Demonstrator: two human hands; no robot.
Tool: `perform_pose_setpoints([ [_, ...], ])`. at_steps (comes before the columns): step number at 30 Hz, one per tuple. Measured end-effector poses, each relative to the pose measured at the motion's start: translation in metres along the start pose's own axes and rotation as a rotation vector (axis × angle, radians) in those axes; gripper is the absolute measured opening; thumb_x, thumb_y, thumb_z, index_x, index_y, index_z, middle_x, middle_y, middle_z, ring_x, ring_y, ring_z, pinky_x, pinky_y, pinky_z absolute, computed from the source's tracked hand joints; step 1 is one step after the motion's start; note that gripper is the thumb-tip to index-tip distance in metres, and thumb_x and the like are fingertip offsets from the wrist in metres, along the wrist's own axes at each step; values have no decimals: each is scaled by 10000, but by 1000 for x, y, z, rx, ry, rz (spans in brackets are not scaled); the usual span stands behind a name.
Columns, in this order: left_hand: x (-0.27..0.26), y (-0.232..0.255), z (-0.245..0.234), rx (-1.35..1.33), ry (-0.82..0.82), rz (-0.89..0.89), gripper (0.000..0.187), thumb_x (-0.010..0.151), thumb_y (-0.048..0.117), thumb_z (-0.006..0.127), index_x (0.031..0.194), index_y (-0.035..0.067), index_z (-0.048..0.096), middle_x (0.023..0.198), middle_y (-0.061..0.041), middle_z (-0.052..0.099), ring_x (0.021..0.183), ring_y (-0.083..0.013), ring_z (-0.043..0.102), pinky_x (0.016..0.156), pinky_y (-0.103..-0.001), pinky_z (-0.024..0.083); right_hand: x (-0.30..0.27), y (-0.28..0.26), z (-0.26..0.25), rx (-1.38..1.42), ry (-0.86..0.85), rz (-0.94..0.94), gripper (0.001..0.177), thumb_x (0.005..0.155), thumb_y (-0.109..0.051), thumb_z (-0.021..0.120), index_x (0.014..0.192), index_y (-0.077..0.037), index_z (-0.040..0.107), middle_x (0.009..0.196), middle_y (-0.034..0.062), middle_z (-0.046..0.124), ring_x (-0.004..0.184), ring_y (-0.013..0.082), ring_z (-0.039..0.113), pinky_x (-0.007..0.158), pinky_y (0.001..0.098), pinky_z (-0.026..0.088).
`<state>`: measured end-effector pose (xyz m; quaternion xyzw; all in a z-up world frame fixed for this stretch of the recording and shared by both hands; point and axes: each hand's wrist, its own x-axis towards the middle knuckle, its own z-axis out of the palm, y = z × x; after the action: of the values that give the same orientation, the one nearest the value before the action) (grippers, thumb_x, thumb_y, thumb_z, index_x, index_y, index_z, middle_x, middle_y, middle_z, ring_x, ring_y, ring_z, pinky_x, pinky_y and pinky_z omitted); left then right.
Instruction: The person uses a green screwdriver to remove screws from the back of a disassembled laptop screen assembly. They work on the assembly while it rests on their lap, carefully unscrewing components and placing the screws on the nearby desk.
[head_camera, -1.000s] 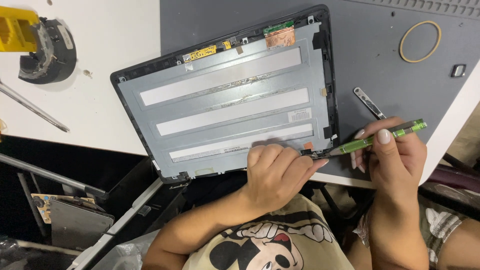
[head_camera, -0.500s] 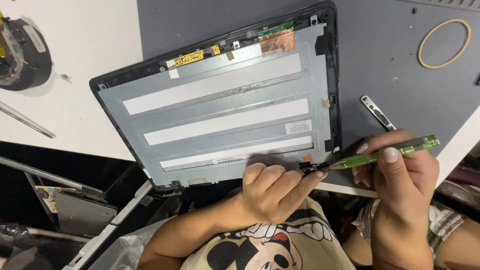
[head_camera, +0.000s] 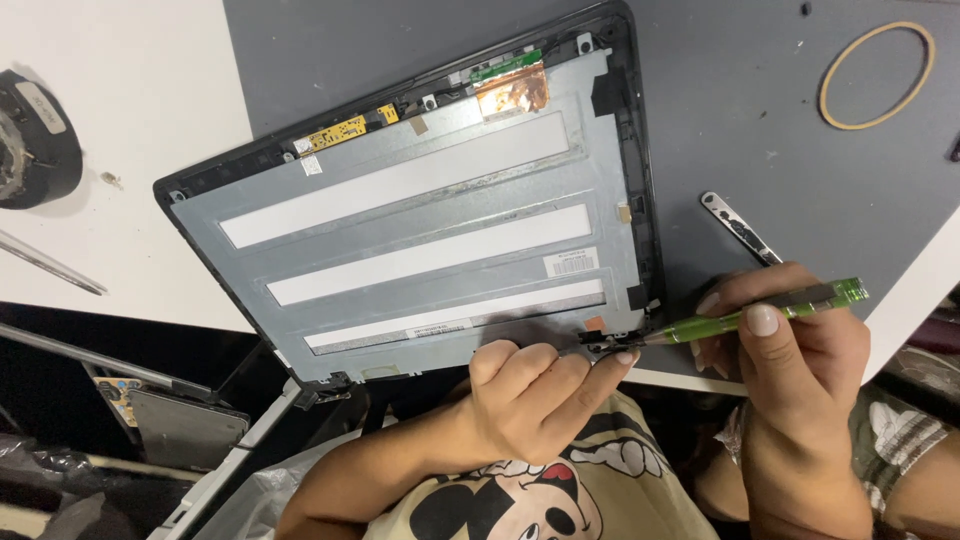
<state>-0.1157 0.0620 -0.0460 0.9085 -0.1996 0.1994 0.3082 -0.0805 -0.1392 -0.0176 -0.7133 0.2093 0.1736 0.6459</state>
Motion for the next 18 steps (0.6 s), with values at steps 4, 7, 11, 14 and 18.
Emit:
perform_pose_setpoints([
  [4, 4, -2, -3, -5, -7, 3, 57, 978, 165, 807, 937, 174, 769, 717, 78, 523, 634, -115, 359, 666, -292, 208, 3, 12, -7, 11, -3, -40, 343, 1043, -302, 542, 976, 33, 575, 807, 158, 614, 496, 188, 554, 445, 245, 385],
  [7, 5, -5, -8, -60, -30, 33, 13, 990, 132, 791, 1003, 134, 792, 726, 60, 558, 628, -114, 392, 658, -292, 225, 5, 16, -9, 34, 2, -117, 368, 1068, -311, 511, 995, 46, 558, 773, 178, 589, 417, 184, 520, 411, 250, 387],
  [11, 19, -11, -21, -57, -20, 94, 44, 988, 190, 801, 977, 152, 781, 742, 78, 587, 689, -109, 423, 683, -279, 239, 10, 17, -6, 154, 105, -209, 433, 1086, -445, 511, 910, -50, 479, 591, 127, 445, 406, 163, 458, 392, 251, 343],
  [14, 46, -20, -28, -37, -14, 153, 40, 983, 170, 812, 967, 147, 783, 749, 62, 598, 706, -113, 473, 710, -281, 274, 14, 15, 3, 120, 290, -409, 457, 1158, -474, 418, 951, -67, 398, 553, 115, 342, 380, 172, 359, 399, 292, 339],
  [18, 86, -23, -23, -19, -143, 232, 364, 1040, 95, 766, 776, 127, 518, 762, 6, 450, 713, -191, 462, 727, -325, 360, 12, 24, -3, 171, 614, -571, 429, 1155, -496, 434, 1041, -82, 425, 656, 130, 353, 455, 178, 310, 488, 333, 373],
])
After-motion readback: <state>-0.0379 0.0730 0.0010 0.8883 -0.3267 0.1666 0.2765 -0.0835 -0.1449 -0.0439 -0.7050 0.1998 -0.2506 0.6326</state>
